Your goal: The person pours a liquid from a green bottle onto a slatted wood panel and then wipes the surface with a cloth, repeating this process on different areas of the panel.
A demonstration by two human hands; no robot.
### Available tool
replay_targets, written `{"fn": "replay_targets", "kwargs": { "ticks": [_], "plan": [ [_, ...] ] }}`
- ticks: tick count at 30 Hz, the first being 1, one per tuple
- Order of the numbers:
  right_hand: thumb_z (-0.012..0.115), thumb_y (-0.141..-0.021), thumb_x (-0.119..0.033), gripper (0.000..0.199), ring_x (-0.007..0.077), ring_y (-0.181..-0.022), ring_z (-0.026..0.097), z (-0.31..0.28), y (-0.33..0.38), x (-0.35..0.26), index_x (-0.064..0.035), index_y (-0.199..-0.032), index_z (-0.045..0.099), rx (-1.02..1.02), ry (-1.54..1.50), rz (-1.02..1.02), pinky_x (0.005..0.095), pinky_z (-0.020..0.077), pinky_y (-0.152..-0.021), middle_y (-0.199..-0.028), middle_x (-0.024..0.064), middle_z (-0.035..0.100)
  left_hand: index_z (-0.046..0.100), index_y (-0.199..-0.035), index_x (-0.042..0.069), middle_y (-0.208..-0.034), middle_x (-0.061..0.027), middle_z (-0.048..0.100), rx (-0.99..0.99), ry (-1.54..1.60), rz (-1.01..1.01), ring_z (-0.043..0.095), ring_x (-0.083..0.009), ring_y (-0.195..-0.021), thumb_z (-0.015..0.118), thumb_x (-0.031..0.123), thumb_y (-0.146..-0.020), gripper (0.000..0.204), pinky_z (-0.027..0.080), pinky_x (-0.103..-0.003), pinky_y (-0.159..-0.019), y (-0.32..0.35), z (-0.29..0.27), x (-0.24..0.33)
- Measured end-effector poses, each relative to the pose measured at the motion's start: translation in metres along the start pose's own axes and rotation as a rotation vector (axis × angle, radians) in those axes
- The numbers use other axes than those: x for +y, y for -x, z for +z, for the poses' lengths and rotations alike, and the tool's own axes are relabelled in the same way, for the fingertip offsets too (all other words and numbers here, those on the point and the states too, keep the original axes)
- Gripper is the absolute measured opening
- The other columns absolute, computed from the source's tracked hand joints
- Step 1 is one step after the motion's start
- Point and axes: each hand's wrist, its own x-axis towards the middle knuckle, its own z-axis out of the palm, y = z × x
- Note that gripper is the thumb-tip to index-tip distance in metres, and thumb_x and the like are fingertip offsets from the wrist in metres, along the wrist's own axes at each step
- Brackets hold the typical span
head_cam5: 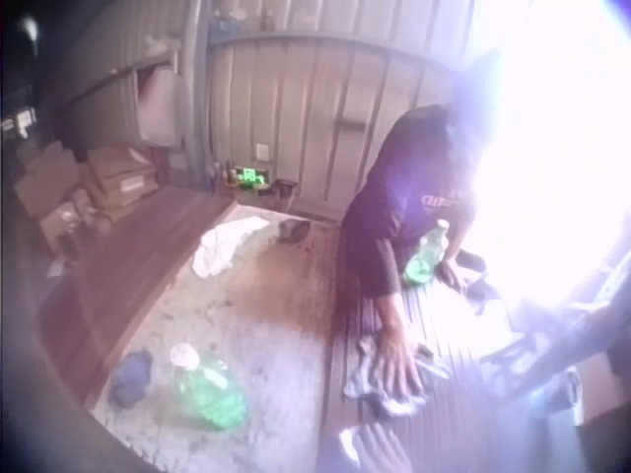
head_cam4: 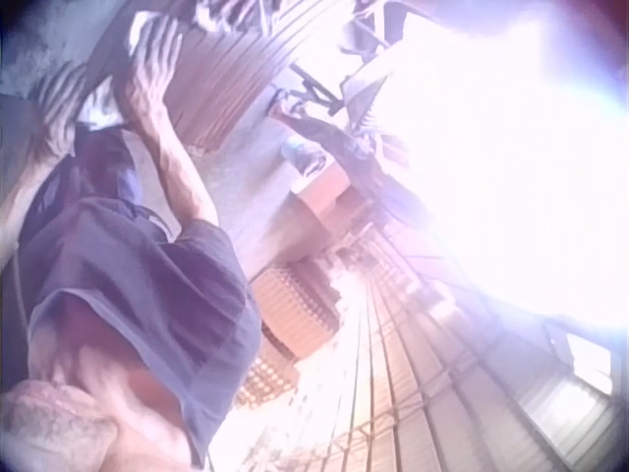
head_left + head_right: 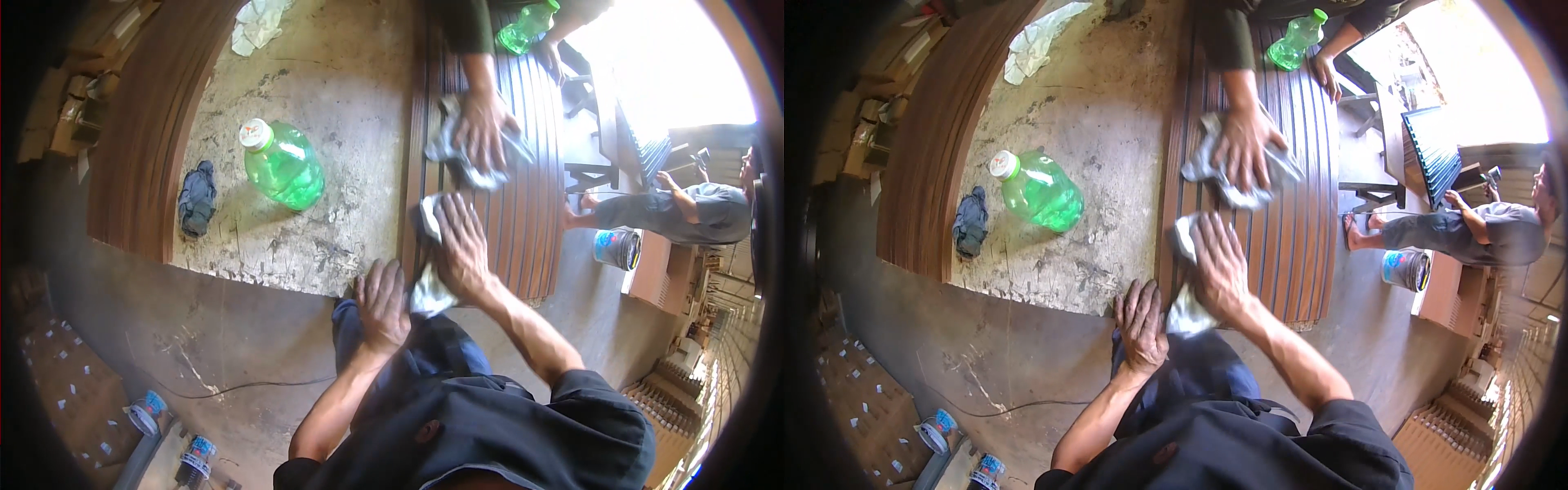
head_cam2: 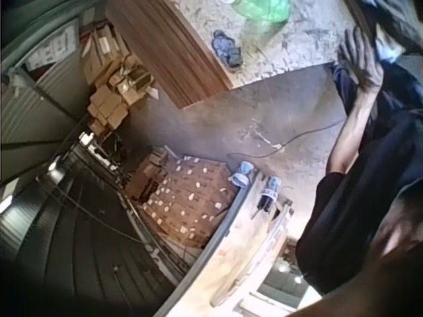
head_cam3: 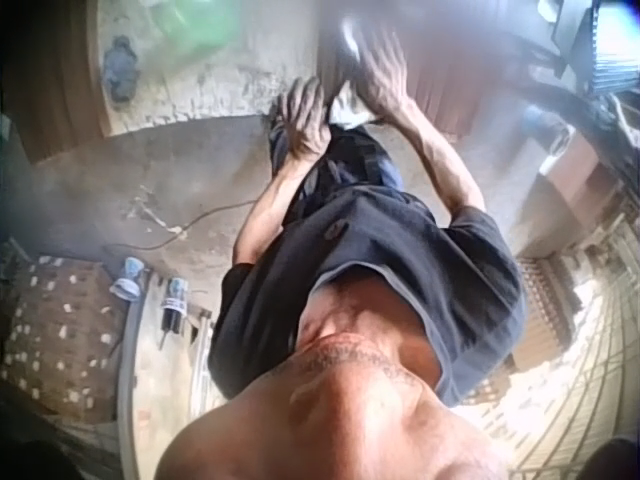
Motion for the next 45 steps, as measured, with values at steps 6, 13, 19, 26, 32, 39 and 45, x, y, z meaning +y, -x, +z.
{"fn": "replay_targets", "kwargs": {
  "ticks": [6,13,19,26,32,39,45],
  "plan": [
    [0.065,-0.095,-0.025,0.065,0.0515,-0.147,0.05,0.021,-0.207,0.116,0.0124,-0.147,0.055,0.389,0.18,0.001,0.0572,0.0351,-0.127,-0.153,0.035,0.056,0.064,-0.145,-0.005,-0.155,-0.0195,0.062,-0.056,-0.035,0.03,0.049,-0.0435,-0.152,0.054,0.016,-0.109,0.043,0.021,-0.061,-0.13,-0.006,0.007,0.006],
    [0.067,-0.095,-0.018,0.067,0.0431,-0.162,0.034,0.009,0.057,-0.02,0.0044,-0.156,0.052,0.043,-0.007,0.059,0.0607,0.0239,-0.133,-0.166,0.0305,0.045,0.066,-0.142,-0.005,-0.154,-0.0192,0.063,-0.074,-0.085,0.069,0.048,-0.044,-0.153,0.055,0.017,-0.109,0.041,0.023,-0.062,-0.128,-0.003,-0.005,-0.01],
    [0.062,-0.093,-0.007,0.06,0.0425,-0.15,0.05,-0.035,0.037,0.133,0.0009,-0.152,0.057,0.317,0.221,0.493,0.0568,0.035,-0.127,-0.16,0.0284,0.054,0.065,-0.144,-0.005,-0.156,-0.0198,0.062,-0.126,-0.09,0.15,0.047,-0.0445,-0.154,0.055,0.019,-0.111,0.043,0.023,-0.062,-0.129,-0.01,-0.004,-0.01],
    [0.059,-0.094,-0.012,0.051,0.0439,-0.154,0.047,0.007,0.074,-0.039,0.0047,-0.142,0.063,0.283,-0.037,0.36,0.0583,0.0348,-0.128,-0.155,0.0297,0.057,0.062,-0.148,-0.006,-0.154,-0.024,0.062,-0.136,-0.143,0.187,0.048,-0.0467,-0.152,0.053,0.025,-0.114,0.047,0.027,-0.063,-0.127,-0.008,-0.013,-0.031],
    [0.06,-0.096,-0.008,0.052,0.0446,-0.148,0.052,-0.051,0.11,0.132,0.0052,-0.146,0.059,0.402,0.288,0.702,0.0563,0.0366,-0.127,-0.154,0.0289,0.058,0.061,-0.147,-0.009,-0.153,-0.0267,0.061,-0.173,-0.109,0.284,0.049,-0.0471,-0.15,0.054,0.027,-0.114,0.049,0.031,-0.06,-0.126,-0.022,-0.009,-0.01],
    [0.061,-0.094,-0.006,0.06,0.0401,-0.161,0.037,-0.021,0.174,0.005,0.0054,-0.152,0.056,0.199,0.068,0.689,0.0572,0.027,-0.132,-0.169,0.0282,0.043,0.045,-0.159,-0.009,-0.168,-0.0295,0.043,-0.209,-0.082,0.245,0.035,-0.0499,-0.159,0.049,0.024,-0.113,0.057,0.026,-0.059,-0.131,-0.043,-0.003,0.002],
    [0.063,-0.098,-0.012,0.049,0.0467,-0.151,0.047,-0.064,0.103,0.193,0.0097,-0.142,0.059,0.437,0.182,0.641,0.0524,0.0353,-0.128,-0.155,0.0331,0.054,0.038,-0.163,-0.009,-0.175,-0.0285,0.03,-0.194,-0.181,0.323,0.024,-0.0493,-0.163,0.035,0.019,-0.114,0.057,0.019,-0.058,-0.134,-0.057,0.035,0.014]
  ]
}}
